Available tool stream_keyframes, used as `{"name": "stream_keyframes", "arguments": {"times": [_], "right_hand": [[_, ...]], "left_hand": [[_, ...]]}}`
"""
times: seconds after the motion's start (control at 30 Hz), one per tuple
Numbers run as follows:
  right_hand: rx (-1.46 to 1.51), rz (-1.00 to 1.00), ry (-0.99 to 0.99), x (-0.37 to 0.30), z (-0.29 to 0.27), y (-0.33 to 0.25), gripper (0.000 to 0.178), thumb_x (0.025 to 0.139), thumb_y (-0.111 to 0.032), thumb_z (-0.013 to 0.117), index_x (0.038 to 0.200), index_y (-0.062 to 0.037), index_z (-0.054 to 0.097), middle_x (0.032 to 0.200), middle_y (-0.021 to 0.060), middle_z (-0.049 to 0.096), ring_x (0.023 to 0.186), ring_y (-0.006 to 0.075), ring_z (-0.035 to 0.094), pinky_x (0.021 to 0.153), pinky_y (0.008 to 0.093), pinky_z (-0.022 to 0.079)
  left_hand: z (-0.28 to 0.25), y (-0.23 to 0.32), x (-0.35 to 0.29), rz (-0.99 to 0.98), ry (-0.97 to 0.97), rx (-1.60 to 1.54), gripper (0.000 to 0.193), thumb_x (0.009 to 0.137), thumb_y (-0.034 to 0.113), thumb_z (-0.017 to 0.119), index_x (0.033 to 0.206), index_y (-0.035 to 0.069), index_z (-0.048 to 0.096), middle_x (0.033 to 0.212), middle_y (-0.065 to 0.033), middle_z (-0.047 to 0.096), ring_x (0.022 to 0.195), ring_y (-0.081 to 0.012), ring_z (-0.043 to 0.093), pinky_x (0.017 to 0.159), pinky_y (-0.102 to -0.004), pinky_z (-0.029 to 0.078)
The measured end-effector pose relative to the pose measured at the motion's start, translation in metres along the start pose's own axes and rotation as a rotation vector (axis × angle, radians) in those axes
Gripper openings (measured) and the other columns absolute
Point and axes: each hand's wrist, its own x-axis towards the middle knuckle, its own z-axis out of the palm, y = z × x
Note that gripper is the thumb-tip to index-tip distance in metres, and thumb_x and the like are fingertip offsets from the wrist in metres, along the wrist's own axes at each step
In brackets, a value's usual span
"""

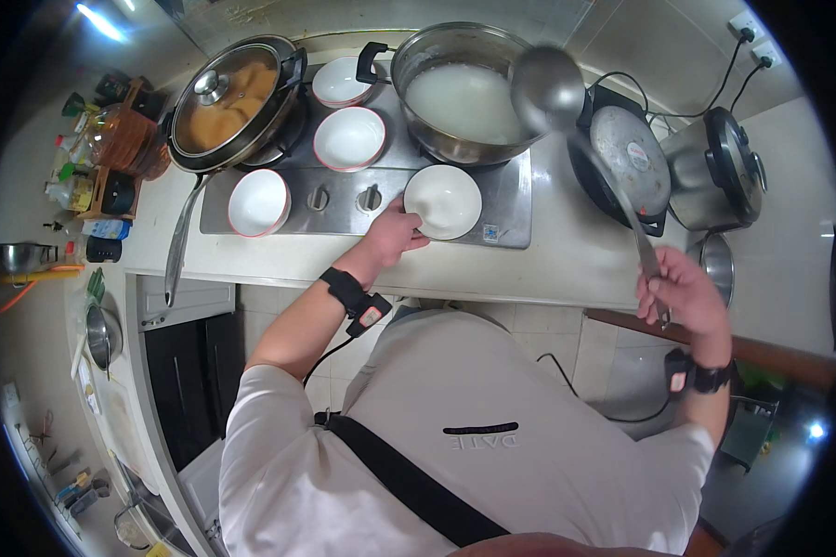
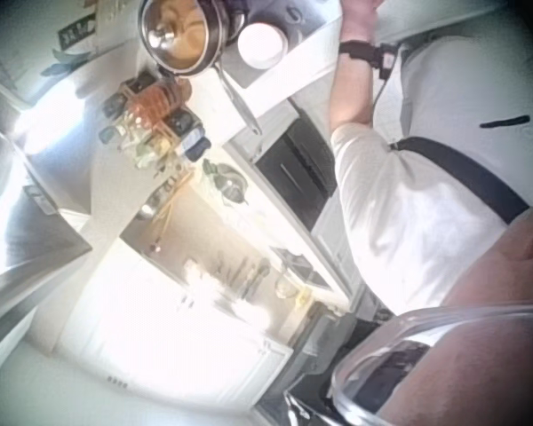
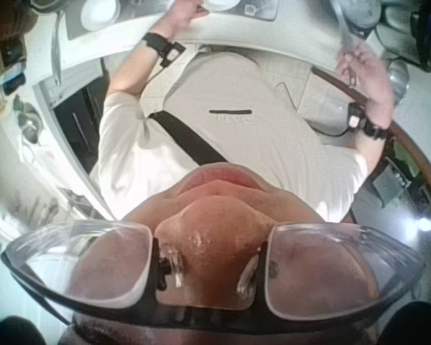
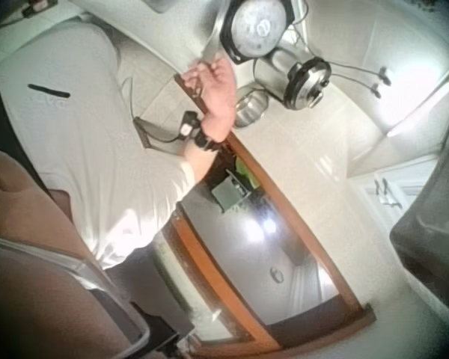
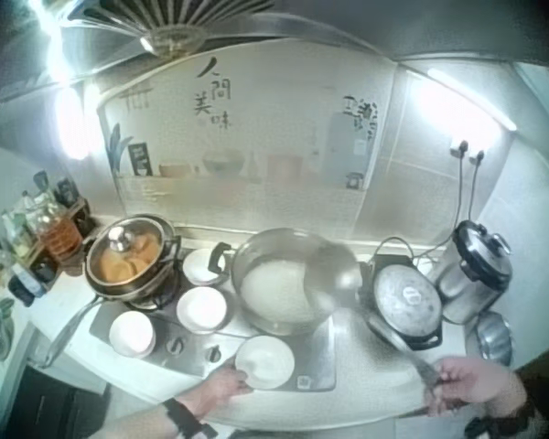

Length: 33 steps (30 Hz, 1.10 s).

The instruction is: The person arranges sliced oranges on a plate, carries it to the dining table, and places it among other dishes. They then retrieve bowls from a cabinet, place them on the counter, and ladle a hot liquid from a pot into the bowls.

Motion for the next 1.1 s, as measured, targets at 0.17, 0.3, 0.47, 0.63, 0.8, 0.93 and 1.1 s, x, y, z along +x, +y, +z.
{"name": "stream_keyframes", "arguments": {"times": [0.17, 0.3, 0.47, 0.63, 0.8, 0.93, 1.1], "right_hand": [[-0.497, -0.041, 0.018, 0.056, 0.042, -0.093, 0.009, 0.086, -0.006, 0.048, 0.087, -0.0002, 0.054, 0.068, 0.0039, 0.057, 0.042, 0.0104, 0.05, 0.039, 0.0248, 0.037], [-0.954, -0.011, -0.09, 0.104, 0.053, -0.123, 0.014, 0.082, -0.007, 0.047, 0.073, 0.0013, 0.054, 0.061, 0.0048, 0.055, 0.041, 0.0118, 0.049, 0.039, 0.0269, 0.036], [-1.138, -0.056, -0.214, 0.143, 0.049, -0.125, 0.019, 0.08, -0.007, 0.045, 0.084, 0.0013, 0.061, 0.059, 0.0047, 0.054, 0.044, 0.0133, 0.05, 0.043, 0.0297, 0.039], [-1.22, -0.226, -0.168, 0.183, 0.029, -0.11, 0.02, 0.083, -0.009, 0.046, 0.089, -0.0002, 0.063, 0.061, 0.0063, 0.055, 0.055, 0.0164, 0.054, 0.053, 0.0322, 0.043], [-1.447, -0.669, -0.071, 0.213, 0.0, -0.094, 0.02, 0.084, -0.007, 0.046, 0.092, 0.0015, 0.061, 0.08, 0.0191, 0.061, 0.076, 0.034, 0.058, 0.07, 0.042, 0.046], [-1.541, -0.696, -0.022, 0.22, -0.017, -0.092, 0.02, 0.083, -0.005, 0.046, 0.093, 0.0012, 0.061, 0.087, 0.0225, 0.061, 0.085, 0.0409, 0.056, 0.075, 0.047, 0.045], [-1.617, -0.61, -0.069, 0.198, -0.022, -0.101, 0.015, 0.082, -0.007, 0.047, 0.085, 0.0019, 0.06, 0.082, 0.0214, 0.06, 0.082, 0.0394, 0.057, 0.073, 0.0468, 0.044]], "left_hand": [[-0.009, -0.006, 0.0, 0.062, 0.045, 0.028, 0.054, 0.082, -0.001, 0.044, 0.134, 0.002, 0.033, 0.12, -0.0147, 0.053, 0.099, -0.0256, 0.063, 0.082, -0.0355, 0.056], [-0.016, -0.01, -0.021, 0.098, 0.027, -0.067, 0.051, 0.081, -0.002, 0.045, 0.131, 0.001, 0.035, 0.119, -0.0154, 0.053, 0.098, -0.026, 0.063, 0.08, -0.0336, 0.056], [-0.016, -0.016, -0.056, 0.134, 0.024, -0.251, 0.052, 0.081, -0.001, 0.047, 0.131, 0.001, 0.035, 0.119, -0.016, 0.053, 0.098, -0.0261, 0.063, 0.081, -0.0334, 0.057], [-0.013, -0.013, -0.079, 0.269, 0.066, -0.274, 0.057, 0.083, 0.005, 0.048, 0.137, 0.005, 0.031, 0.121, -0.0128, 0.053, 0.102, -0.024, 0.061, 0.085, -0.0348, 0.054], [-0.007, -0.011, -0.091, 0.367, 0.138, -0.326, 0.055, 0.084, 0.007, 0.048, 0.137, 0.005, 0.033, 0.121, -0.0119, 0.054, 0.101, -0.023, 0.061, 0.084, -0.0337, 0.055], [-0.004, -0.012, -0.092, 0.401, 0.191, -0.338, 0.056, 0.085, 0.009, 0.048, 0.139, 0.007, 0.032, 0.12, -0.0104, 0.055, 0.099, -0.0205, 0.062, 0.079, -0.0317, 0.055], [-0.007, -0.012, -0.088, 0.423, 0.185, -0.333, 0.056, 0.086, 0.01, 0.048, 0.14, 0.008, 0.032, 0.12, -0.0096, 0.056, 0.096, -0.0176, 0.062, 0.074, -0.0292, 0.055]]}}
